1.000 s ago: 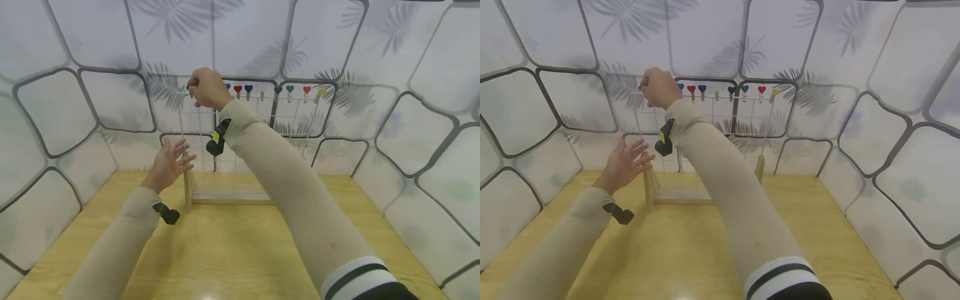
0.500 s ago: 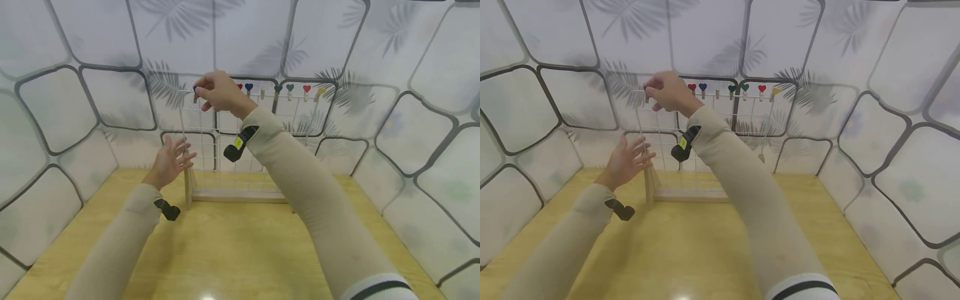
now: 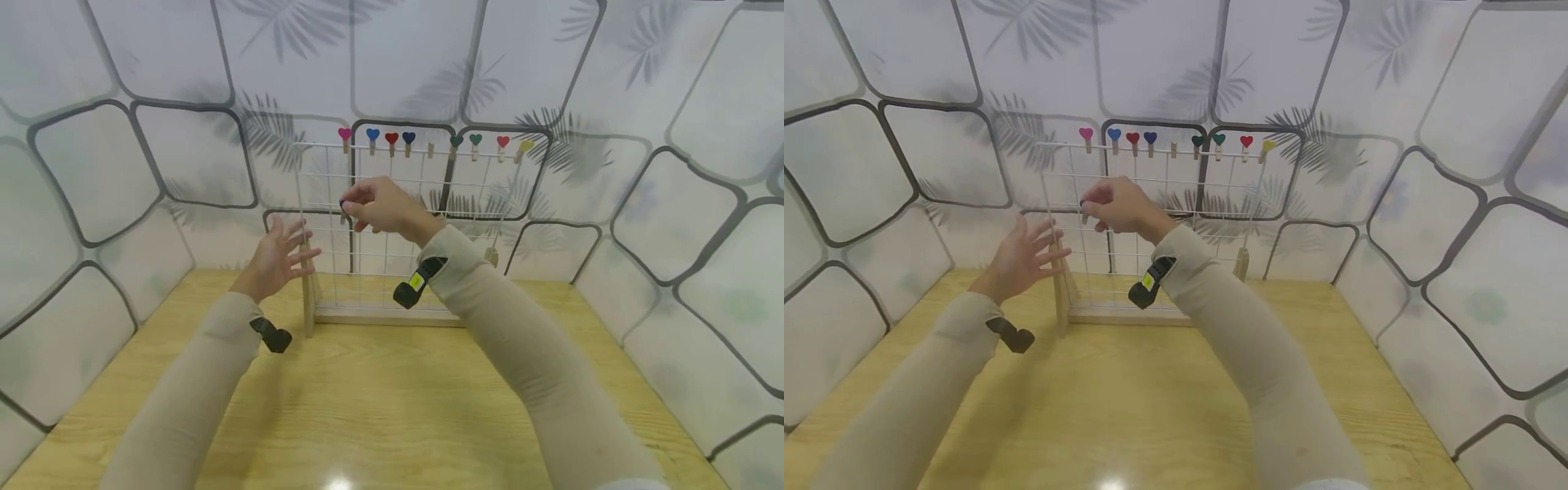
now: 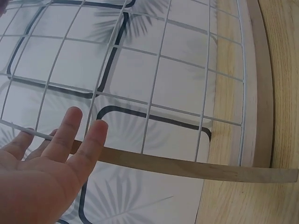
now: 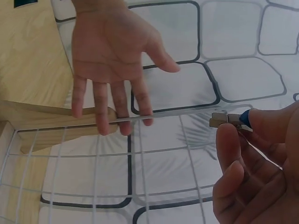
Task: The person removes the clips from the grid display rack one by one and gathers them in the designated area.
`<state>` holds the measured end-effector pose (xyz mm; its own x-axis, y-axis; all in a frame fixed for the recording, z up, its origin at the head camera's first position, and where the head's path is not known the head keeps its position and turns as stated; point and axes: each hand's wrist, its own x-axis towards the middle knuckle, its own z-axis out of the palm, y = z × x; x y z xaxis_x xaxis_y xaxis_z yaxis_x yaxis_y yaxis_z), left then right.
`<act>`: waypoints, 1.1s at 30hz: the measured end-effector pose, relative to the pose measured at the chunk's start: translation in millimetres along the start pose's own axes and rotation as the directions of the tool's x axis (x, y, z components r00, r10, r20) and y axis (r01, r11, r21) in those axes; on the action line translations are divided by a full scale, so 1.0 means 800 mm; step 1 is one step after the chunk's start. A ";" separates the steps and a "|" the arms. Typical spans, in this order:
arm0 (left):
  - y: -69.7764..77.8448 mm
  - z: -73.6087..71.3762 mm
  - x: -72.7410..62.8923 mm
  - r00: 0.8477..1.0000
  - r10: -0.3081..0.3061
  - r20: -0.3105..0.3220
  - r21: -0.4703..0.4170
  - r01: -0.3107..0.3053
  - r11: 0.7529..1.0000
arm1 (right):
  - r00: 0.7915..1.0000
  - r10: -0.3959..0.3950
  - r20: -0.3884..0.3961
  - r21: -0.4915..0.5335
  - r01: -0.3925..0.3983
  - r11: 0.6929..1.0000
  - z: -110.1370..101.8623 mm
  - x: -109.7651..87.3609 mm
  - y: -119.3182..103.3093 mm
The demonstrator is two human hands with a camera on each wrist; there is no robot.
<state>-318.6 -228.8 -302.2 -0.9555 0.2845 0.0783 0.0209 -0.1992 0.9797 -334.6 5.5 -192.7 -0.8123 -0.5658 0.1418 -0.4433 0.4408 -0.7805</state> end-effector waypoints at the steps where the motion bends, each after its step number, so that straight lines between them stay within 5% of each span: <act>1: 0.000 0.000 0.000 1.000 0.000 0.000 0.013 0.000 1.000 | 1.000 0.007 0.009 -0.001 -0.007 1.000 0.005 -0.002 0.006; 10: 0.000 0.004 -0.001 1.000 -0.001 -0.021 0.179 0.005 0.984 | 0.996 0.048 0.078 0.028 -0.050 0.998 0.044 -0.022 0.052; 33: -0.001 0.011 -0.002 0.997 -0.031 -0.067 0.154 0.041 0.987 | 0.965 0.150 0.216 0.082 -0.171 0.982 0.163 -0.049 0.154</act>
<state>-314.1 -221.1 -301.5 -0.9732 0.2273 0.0355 0.0270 -0.0404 0.9988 -307.7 -9.0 -373.8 -0.7683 -0.6303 -0.1119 -0.2655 0.4727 -0.8403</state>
